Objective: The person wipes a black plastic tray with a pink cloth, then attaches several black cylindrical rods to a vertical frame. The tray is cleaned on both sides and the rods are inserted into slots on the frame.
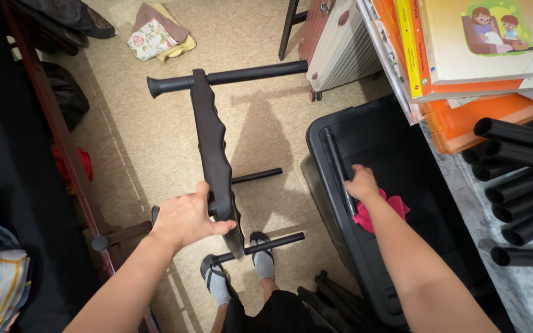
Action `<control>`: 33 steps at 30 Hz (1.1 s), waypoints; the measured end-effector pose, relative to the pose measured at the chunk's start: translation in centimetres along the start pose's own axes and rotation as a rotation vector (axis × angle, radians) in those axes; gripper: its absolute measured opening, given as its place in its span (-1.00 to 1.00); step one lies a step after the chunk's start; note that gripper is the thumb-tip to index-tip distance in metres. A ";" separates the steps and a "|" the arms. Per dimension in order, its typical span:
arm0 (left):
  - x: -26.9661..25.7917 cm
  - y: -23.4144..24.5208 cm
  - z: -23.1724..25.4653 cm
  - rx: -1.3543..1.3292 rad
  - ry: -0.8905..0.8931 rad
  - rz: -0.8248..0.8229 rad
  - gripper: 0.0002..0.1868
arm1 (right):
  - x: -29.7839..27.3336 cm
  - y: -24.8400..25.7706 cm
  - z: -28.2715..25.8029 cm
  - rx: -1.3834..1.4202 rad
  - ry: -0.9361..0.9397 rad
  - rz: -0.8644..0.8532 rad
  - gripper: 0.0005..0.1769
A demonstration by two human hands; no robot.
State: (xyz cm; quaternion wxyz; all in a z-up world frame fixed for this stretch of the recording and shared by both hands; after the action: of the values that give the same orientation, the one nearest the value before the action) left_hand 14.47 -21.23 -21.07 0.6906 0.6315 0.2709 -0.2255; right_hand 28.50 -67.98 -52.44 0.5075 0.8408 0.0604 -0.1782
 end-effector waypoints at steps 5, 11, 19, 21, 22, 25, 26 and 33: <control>0.3 -0.9 -0.3 -0.021 -0.014 -0.007 -0.04 | -1.4 -2.2 -7.5 0.250 0.145 -0.167 -0.33; -0.4 -2.4 -0.6 -0.048 -0.041 0.030 -0.01 | -8.0 -3.2 -26.0 0.805 -0.023 -0.537 -0.24; -0.6 -7.1 -3.3 -0.381 -0.133 0.055 -0.08 | -16.1 -4.5 -39.9 0.944 0.149 -0.496 -0.47; 0.1 -8.8 -5.4 -0.651 -0.034 0.008 -0.09 | -17.6 -5.6 -40.5 0.944 0.107 -0.499 -0.57; 0.6 -9.7 -6.3 -0.785 0.013 -0.017 -0.09 | -18.6 -6.2 -40.5 0.953 0.098 -0.567 -0.60; 2.1 -11.4 -9.7 -0.961 0.244 0.164 0.02 | -22.0 -7.6 -40.7 0.891 0.065 -0.707 -0.65; 2.5 -11.8 -10.3 -1.038 0.264 0.206 0.07 | -23.2 -7.8 -40.5 0.818 0.055 -0.714 -0.66; 2.0 -9.1 -12.3 -1.223 0.413 0.571 0.32 | -30.1 -6.9 -42.3 0.563 0.191 -0.721 -0.44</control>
State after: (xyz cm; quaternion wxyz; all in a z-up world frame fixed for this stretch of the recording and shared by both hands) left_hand 8.95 -9.90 -29.94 0.8884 0.2065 0.2982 0.2815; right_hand 8.68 -25.30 -29.53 0.1575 0.8838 0.3446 -0.2744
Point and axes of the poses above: each hand's wrist, its own x-axis towards the middle knuckle, its own y-axis out of the back of the hand, z = x × y, the point moved 2 cm from there along x, towards the middle knuckle, and after that the axes turned 9 degrees about x, right-handed, at the moved point
